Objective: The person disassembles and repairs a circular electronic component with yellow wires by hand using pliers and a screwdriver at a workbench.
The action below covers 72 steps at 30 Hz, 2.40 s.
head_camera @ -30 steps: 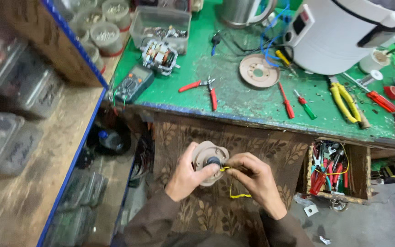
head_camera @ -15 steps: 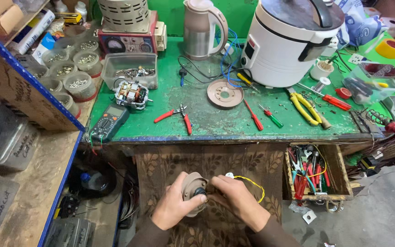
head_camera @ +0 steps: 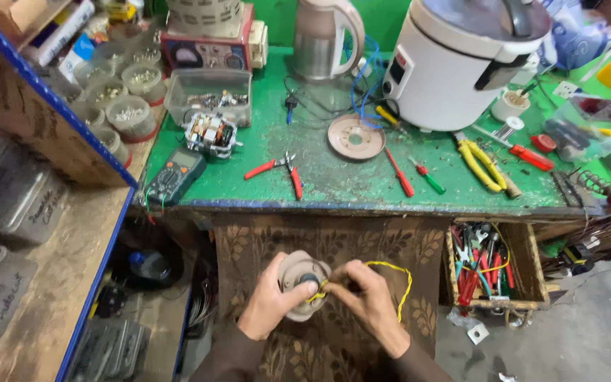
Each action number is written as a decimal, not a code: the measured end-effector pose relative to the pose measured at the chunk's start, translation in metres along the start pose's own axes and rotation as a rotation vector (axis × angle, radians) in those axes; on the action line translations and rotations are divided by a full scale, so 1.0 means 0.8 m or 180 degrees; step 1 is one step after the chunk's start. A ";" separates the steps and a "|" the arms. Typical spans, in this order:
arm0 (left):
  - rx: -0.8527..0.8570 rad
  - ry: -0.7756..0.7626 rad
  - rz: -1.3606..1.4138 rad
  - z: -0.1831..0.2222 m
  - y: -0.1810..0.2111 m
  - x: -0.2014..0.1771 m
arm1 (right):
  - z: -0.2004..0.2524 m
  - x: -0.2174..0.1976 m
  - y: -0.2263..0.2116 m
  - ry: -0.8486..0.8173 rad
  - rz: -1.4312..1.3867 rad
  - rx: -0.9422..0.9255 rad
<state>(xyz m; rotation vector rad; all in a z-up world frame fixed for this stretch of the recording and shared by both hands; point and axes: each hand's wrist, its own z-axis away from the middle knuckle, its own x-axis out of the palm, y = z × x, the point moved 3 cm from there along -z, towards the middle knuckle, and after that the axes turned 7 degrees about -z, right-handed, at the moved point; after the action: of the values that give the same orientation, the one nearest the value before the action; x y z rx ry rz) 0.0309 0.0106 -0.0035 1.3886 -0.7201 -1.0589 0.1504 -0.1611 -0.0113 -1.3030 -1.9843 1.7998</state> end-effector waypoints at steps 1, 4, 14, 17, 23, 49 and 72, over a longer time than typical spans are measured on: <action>0.0033 0.0070 0.0206 -0.002 0.001 0.001 | -0.002 -0.003 -0.001 0.0011 0.0060 -0.0079; 0.0036 0.0320 0.0561 -0.001 -0.005 0.004 | 0.000 -0.011 -0.013 0.0024 -0.0005 -0.0067; 0.0556 0.0476 0.0906 0.005 0.013 0.001 | -0.004 -0.014 -0.033 -0.0050 0.0093 -0.0291; 0.0637 0.0489 0.0853 0.009 0.027 -0.003 | -0.012 -0.017 -0.060 -0.0091 0.0349 -0.0391; 0.0808 0.0528 0.0920 0.011 0.038 -0.012 | -0.012 -0.024 -0.067 -0.0034 0.0351 -0.0396; 0.0184 0.0039 0.2184 -0.003 -0.019 -0.010 | -0.027 -0.009 0.006 -0.0530 -0.2048 0.1246; 0.0140 0.0315 0.1889 -0.023 -0.044 -0.029 | -0.286 -0.139 0.134 0.0092 0.1955 -0.1471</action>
<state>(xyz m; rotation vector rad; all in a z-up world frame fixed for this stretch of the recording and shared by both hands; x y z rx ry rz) 0.0324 0.0434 -0.0353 1.1457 -1.0050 -0.5059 0.4140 -0.0808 0.0020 -2.2676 -2.2302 1.5363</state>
